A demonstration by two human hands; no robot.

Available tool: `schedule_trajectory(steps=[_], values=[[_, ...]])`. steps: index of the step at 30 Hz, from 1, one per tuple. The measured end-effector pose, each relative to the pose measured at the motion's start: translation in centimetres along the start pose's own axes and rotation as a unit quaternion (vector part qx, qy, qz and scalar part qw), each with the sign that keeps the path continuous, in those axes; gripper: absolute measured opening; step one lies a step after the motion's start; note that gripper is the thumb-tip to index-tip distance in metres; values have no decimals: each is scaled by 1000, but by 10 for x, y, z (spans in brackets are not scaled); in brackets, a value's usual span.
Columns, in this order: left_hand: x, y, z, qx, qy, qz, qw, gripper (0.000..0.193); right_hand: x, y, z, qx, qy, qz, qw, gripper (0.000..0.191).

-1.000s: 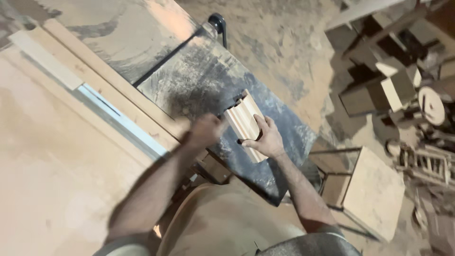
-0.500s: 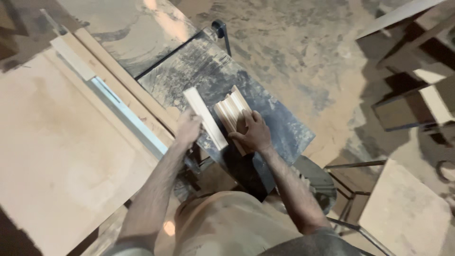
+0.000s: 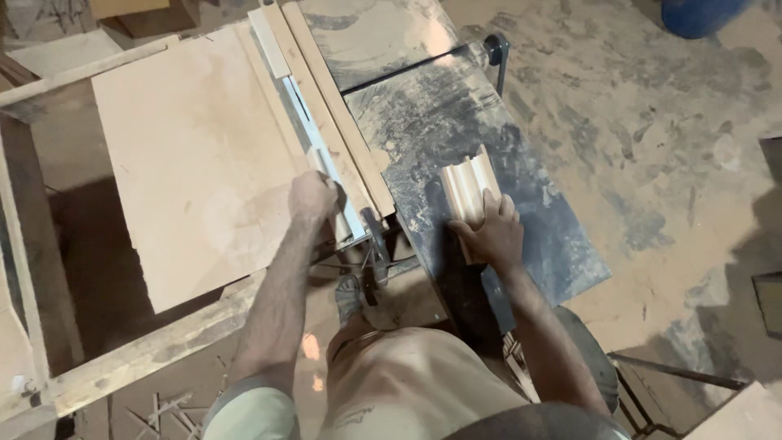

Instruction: The person cuts narrow wooden strips on a table saw, pushing each strip through the blade against the fence. They stack the cut pieces on the saw table, carry a stack of strips to a container, then return and continue cutting and stacking strips.

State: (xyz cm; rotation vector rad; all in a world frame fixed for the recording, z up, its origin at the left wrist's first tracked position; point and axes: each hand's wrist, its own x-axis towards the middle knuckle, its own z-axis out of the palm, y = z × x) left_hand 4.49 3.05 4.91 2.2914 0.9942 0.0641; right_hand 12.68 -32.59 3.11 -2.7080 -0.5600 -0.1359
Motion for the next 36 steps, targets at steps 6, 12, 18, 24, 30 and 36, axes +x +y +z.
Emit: schedule_trajectory(steps=[6, 12, 18, 24, 30, 36], values=[[-14, -39, 36, 15, 117, 177, 977, 41, -5, 1, -3, 1, -43, 31, 999, 98], [-13, -52, 64, 125, 177, 237, 947, 46, 0, -9, -2, -37, -52, 55, 996, 101], [24, -51, 53, 197, 140, 236, 941, 46, -6, -10, 0, -58, -28, 17, 998, 98], [121, -49, 31, 197, 136, 247, 939, 49, -9, -13, 1, -53, -34, 48, 997, 98], [225, -55, 14, 202, 148, 272, 929, 48, -10, -15, 3, -52, -30, 79, 995, 100], [335, -49, -11, 183, 149, 283, 930, 40, -5, -18, 2, -23, -28, 100, 994, 100]])
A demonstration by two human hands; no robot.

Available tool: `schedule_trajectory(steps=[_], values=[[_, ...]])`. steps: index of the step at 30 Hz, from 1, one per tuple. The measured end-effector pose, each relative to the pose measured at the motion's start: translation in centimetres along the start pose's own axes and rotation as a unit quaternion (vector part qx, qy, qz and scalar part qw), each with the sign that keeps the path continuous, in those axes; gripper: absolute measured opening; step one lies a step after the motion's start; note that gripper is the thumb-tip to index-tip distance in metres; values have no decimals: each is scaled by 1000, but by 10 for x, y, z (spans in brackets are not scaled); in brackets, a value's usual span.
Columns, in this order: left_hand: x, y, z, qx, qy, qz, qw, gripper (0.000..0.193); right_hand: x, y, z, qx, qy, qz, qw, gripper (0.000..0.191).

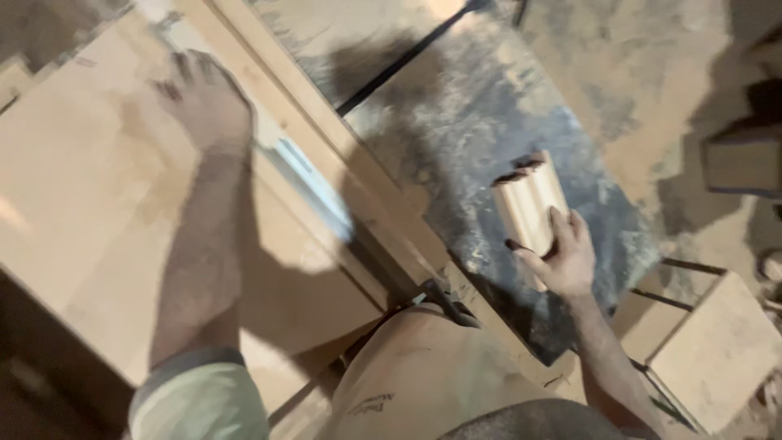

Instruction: The person cuts narrow wooden strips on a table saw, pushing each strip through the blade against the fence. They stack the cut pieces on the saw table, carry a stack of strips to a container, then return and continue cutting and stacking strips.

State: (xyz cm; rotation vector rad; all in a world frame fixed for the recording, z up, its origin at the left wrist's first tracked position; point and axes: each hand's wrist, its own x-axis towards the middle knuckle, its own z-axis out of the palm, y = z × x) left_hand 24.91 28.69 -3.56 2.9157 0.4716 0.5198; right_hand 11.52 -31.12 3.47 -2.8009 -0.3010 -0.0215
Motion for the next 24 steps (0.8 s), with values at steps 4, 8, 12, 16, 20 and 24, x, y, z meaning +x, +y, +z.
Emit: schedule_trajectory(steps=[4, 8, 12, 16, 20, 24], values=[[53, -20, -35, -22, 14, 18, 1000, 35, 1, 4, -8, -8, -3, -10, 1000, 102], [17, 48, -65, -162, 187, -29, 969, 31, -3, 11, -7, -14, 10, 8, 1000, 105], [-103, 206, -43, -365, -13, 72, 928, 40, -2, 10, 1, -2, 18, 14, 1000, 105], [-186, 326, -26, -404, -305, 52, 861, 51, 4, 5, -3, 1, 5, 15, 1000, 107], [-207, 364, -31, -425, -330, -12, 843, 63, 8, 6, -13, 31, -28, 17, 999, 107], [-207, 362, -28, -412, -322, -19, 852, 49, 8, 19, -20, 77, -46, 10, 996, 100]])
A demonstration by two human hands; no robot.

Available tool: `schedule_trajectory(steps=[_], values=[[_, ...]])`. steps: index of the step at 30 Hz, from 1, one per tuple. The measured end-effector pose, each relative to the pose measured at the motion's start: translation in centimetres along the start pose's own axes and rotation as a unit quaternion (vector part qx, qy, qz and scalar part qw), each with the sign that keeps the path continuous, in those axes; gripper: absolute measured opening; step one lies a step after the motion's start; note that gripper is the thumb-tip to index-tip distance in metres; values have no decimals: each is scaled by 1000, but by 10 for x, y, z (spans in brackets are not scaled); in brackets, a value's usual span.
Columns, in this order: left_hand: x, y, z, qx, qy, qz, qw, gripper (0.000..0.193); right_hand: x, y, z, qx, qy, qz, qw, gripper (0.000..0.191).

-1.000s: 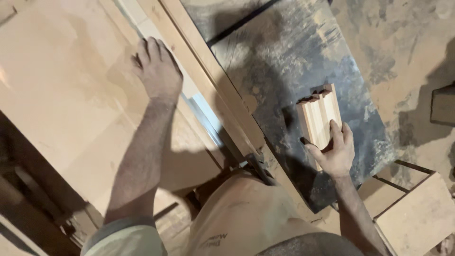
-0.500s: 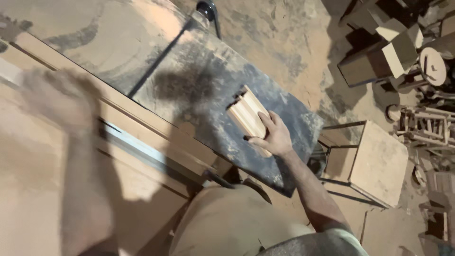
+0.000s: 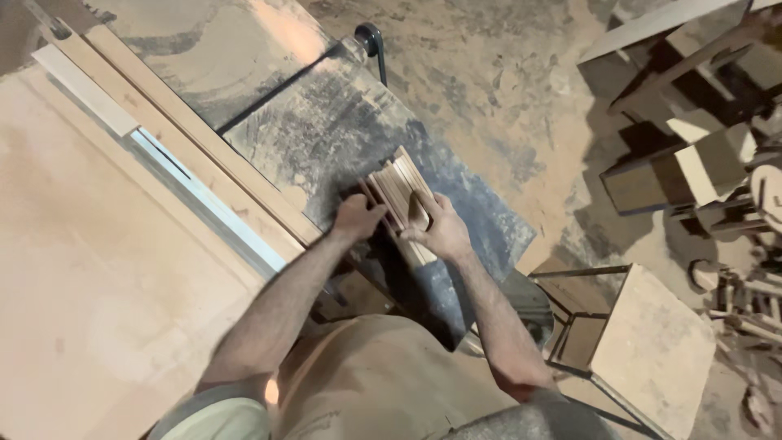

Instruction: The person cuts narrow wooden strips on a table saw, pushing each strip through the blade against the fence. They stack the cut pieces on the saw table, carry a stack of strips to a container, then return and continue cutting and stacking strips.

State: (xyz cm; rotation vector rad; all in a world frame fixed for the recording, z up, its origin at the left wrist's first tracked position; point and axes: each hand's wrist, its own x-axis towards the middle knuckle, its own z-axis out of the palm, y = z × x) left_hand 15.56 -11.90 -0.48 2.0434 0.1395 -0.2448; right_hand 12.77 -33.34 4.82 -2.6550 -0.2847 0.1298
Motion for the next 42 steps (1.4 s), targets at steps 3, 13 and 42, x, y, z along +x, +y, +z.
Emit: schedule_trajectory(steps=[3, 13, 42], values=[[-6, 2, -6, -66, -6, -72, 995, 35, -2, 4, -2, 48, -2, 6, 999, 93], [-161, 21, -194, 103, 164, 62, 979, 27, 6, 29, 21, 7, 47, -49, 998, 85], [-112, -111, -94, 361, 325, -65, 872, 44, 6, 22, 18, -83, 9, -31, 996, 100]])
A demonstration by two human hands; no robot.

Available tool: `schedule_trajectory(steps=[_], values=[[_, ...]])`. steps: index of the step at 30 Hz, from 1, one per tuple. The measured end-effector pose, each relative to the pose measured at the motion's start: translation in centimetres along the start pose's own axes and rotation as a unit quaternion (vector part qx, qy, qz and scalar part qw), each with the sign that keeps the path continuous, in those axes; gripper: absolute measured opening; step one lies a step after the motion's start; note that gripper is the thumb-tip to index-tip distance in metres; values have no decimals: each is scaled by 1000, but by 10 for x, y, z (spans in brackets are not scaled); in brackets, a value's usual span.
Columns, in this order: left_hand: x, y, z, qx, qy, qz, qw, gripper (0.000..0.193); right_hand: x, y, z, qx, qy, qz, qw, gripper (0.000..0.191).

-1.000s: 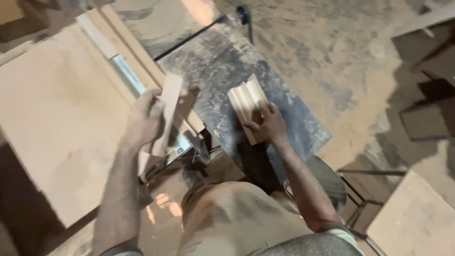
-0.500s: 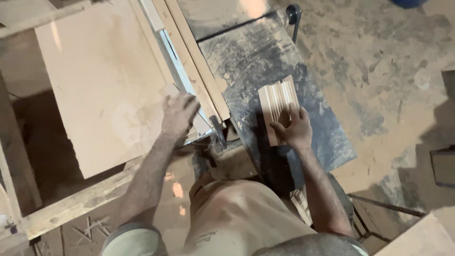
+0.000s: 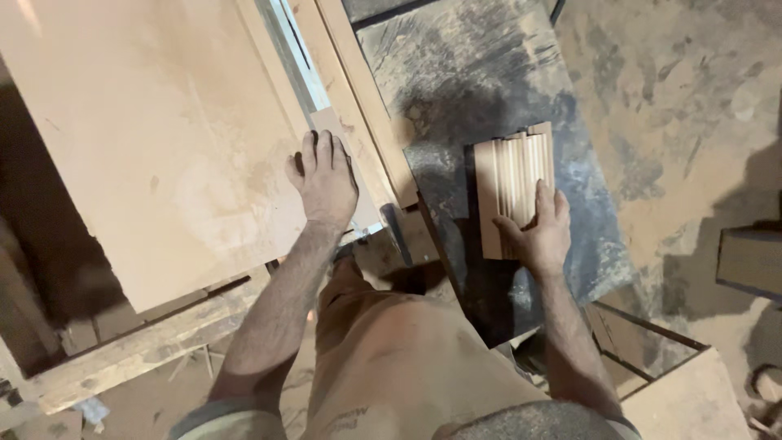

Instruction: The person cuts narrow wooden strips on a table saw, pushing each strip through the blade against the fence. They stack the cut pieces on the saw table, carry a stack of strips to a container, then return and continue cutting and stacking strips.

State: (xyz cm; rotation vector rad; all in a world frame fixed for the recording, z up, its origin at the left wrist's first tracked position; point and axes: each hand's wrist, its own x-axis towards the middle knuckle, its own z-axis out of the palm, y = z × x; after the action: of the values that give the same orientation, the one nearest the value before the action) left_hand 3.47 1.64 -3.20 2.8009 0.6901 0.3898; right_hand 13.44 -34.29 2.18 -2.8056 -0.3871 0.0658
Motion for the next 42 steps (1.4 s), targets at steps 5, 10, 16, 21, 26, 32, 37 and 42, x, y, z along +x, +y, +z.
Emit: schedule_trajectory(steps=[5, 10, 16, 21, 26, 32, 37, 42], values=[[20, -3, -3, 52, -18, 10, 998, 50, -5, 2, 2, 2, 12, -20, 1000, 102], [75, -27, 6, 55, -41, 15, 998, 52, -9, 0, 4, -6, 26, -35, 999, 103], [161, -64, 13, 59, -46, 23, 997, 49, -11, 0, 8, -8, 20, 9, 1000, 109], [243, -96, 14, 19, -29, 36, 999, 57, -13, -5, 10, -21, 18, 43, 999, 107], [328, -127, 9, -14, 46, 65, 997, 44, -4, -27, 0, 20, 23, 82, 996, 106], [358, -135, -24, 67, 132, 102, 984, 29, 6, -45, -22, 27, 14, 103, 994, 107], [243, -63, -30, -343, 133, 161, 916, 18, -3, -26, -39, -12, 17, 153, 988, 104], [89, 90, -20, -80, -340, 256, 901, 56, -1, -11, -26, -1, 42, 84, 996, 98]])
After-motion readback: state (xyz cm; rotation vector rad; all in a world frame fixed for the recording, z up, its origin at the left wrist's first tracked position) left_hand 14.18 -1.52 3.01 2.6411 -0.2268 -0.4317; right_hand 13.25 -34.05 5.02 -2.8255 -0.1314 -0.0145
